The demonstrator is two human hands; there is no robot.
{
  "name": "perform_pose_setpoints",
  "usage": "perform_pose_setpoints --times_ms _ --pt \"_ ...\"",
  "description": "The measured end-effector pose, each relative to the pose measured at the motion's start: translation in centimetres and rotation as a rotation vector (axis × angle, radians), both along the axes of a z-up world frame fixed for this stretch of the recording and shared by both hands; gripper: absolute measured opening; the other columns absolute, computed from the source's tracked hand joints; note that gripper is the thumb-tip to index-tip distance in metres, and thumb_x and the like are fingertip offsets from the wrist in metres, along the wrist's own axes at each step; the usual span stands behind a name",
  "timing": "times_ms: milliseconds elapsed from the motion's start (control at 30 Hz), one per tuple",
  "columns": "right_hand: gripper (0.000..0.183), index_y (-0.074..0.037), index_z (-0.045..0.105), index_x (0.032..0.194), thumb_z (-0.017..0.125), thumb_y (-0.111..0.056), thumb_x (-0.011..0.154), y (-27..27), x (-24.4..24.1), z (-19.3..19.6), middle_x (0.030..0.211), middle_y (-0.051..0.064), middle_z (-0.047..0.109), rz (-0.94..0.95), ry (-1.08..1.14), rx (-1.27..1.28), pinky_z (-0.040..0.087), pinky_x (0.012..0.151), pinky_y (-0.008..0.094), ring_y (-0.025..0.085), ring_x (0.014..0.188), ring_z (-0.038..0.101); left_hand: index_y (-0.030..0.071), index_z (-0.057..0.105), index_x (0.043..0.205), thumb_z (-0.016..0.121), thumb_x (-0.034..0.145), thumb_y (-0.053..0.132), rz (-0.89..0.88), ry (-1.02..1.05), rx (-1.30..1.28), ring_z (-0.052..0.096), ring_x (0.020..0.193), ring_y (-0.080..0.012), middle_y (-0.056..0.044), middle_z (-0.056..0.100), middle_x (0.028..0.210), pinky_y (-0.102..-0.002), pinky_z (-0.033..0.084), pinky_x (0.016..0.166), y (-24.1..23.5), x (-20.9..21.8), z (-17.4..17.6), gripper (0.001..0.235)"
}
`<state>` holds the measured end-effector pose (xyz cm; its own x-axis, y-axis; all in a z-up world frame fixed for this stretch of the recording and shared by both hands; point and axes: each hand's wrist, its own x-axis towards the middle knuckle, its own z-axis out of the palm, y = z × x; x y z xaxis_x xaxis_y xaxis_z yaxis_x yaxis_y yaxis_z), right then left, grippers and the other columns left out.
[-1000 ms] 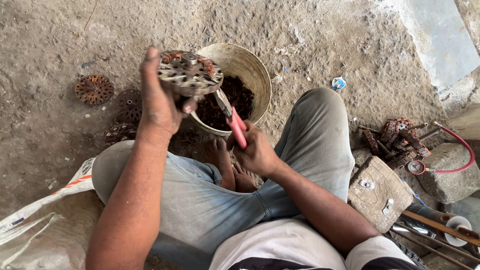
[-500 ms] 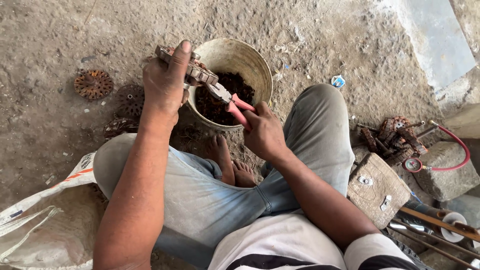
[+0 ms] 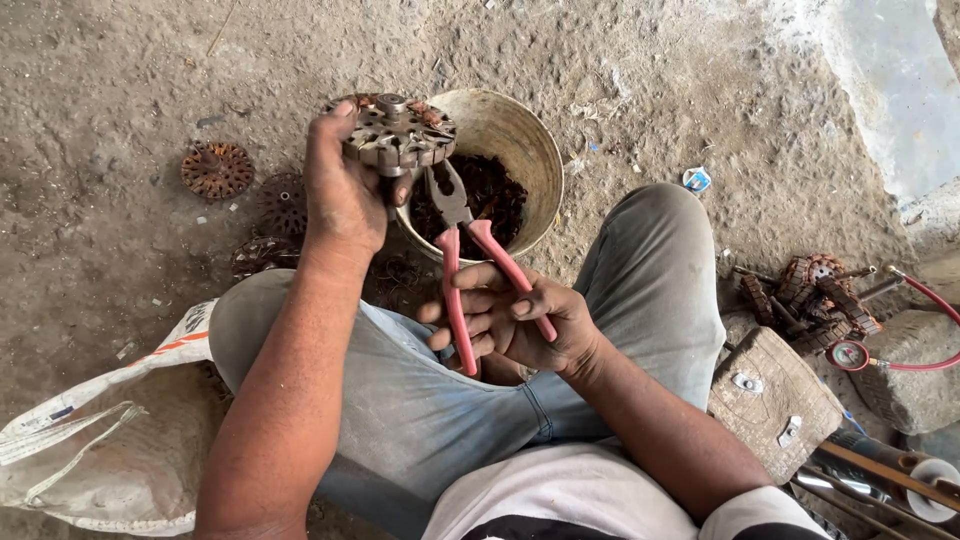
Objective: The person sits on the ground and uses pliers to pull copper wire coils out of a circular metal stator. The removed wire pieces fall into a bucket placed between the legs. The person rotates the stator to access different slots and continues removing the wire until the end of the clip.
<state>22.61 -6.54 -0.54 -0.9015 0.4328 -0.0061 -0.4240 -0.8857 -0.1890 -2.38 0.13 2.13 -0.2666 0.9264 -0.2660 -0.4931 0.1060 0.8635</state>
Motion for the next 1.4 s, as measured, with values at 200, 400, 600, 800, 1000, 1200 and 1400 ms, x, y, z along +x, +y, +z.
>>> perform_pose_setpoints --times_ms 200,400,600,800,1000,1200,1400 --pt "0.076 0.004 0.041 0.155 0.069 -0.017 0.087 0.3 0.3 0.0 0.158 0.039 0.040 0.013 0.103 0.029 0.039 0.120 0.065 0.055 0.144 0.047 0.007 0.063 0.113 0.061 0.084 0.049 -0.033 -0.150 0.071 0.069 0.088 -0.0227 -0.011 0.072 0.102 -0.039 0.053 0.060 0.0 1.0 0.1 0.051" --pt "0.082 0.007 0.035 0.157 0.069 -0.018 0.086 0.2 0.3 0.2 0.158 0.041 0.038 -0.036 0.111 0.044 0.039 0.119 0.066 0.056 0.143 0.046 0.009 0.062 0.116 0.063 0.080 0.049 -0.015 -0.217 0.043 0.068 0.091 -0.0242 -0.009 0.069 0.102 -0.041 0.053 0.067 0.1 1.4 -1.0 0.054" --pt "0.078 0.001 0.041 0.158 0.068 -0.016 0.086 0.4 0.8 -0.1 0.155 0.039 0.043 -0.041 0.133 0.037 0.041 0.118 0.069 0.057 0.142 0.049 0.004 0.066 0.117 0.068 0.078 0.053 -0.118 -0.123 0.078 0.068 0.100 -0.0265 -0.012 0.068 0.107 -0.044 0.059 0.078 0.1 1.2 -1.0 0.062" --pt "0.079 -0.009 0.046 0.157 0.067 -0.006 0.081 -0.4 0.8 0.0 0.148 0.032 0.052 -0.015 0.140 -0.023 0.043 0.116 0.072 0.050 0.137 0.054 0.005 0.070 0.112 0.070 0.075 0.050 -0.119 -0.284 0.156 0.069 0.106 -0.0289 -0.011 0.070 0.108 -0.046 0.061 0.083 0.4 1.7 -1.4 0.058" --pt "0.083 -0.004 0.044 0.159 0.067 -0.007 0.080 0.7 1.4 -0.3 0.150 0.036 0.050 0.019 0.053 0.047 0.040 0.116 0.074 0.053 0.140 0.052 0.005 0.071 0.110 0.074 0.078 0.042 -0.209 -0.085 0.135 0.069 0.103 -0.0281 -0.011 0.069 0.104 -0.042 0.061 0.087 0.3 0.1 -2.7 0.049" --pt "0.054 0.010 0.064 0.132 0.066 -0.007 0.081 -0.4 1.2 -1.9 0.116 0.030 0.057 -0.056 0.182 -0.056 0.050 0.091 0.058 0.043 0.104 0.061 0.003 0.072 0.107 0.074 0.079 0.041 -0.224 -0.182 0.118 0.070 0.097 -0.0272 -0.011 0.072 0.101 -0.039 0.059 0.084 0.1 0.9 -3.4 0.047" --pt "0.026 0.002 0.074 0.110 0.069 -0.007 0.086 -0.7 -0.3 -4.7 0.101 0.017 0.066 -0.321 -0.810 0.743 0.054 0.086 0.047 0.028 0.095 0.066 0.006 0.072 0.101 0.065 0.083 0.051 -0.321 0.245 0.038 0.068 0.086 -0.0224 -0.008 0.072 0.091 -0.037 0.055 0.073 0.4 1.2 -2.4 0.048"
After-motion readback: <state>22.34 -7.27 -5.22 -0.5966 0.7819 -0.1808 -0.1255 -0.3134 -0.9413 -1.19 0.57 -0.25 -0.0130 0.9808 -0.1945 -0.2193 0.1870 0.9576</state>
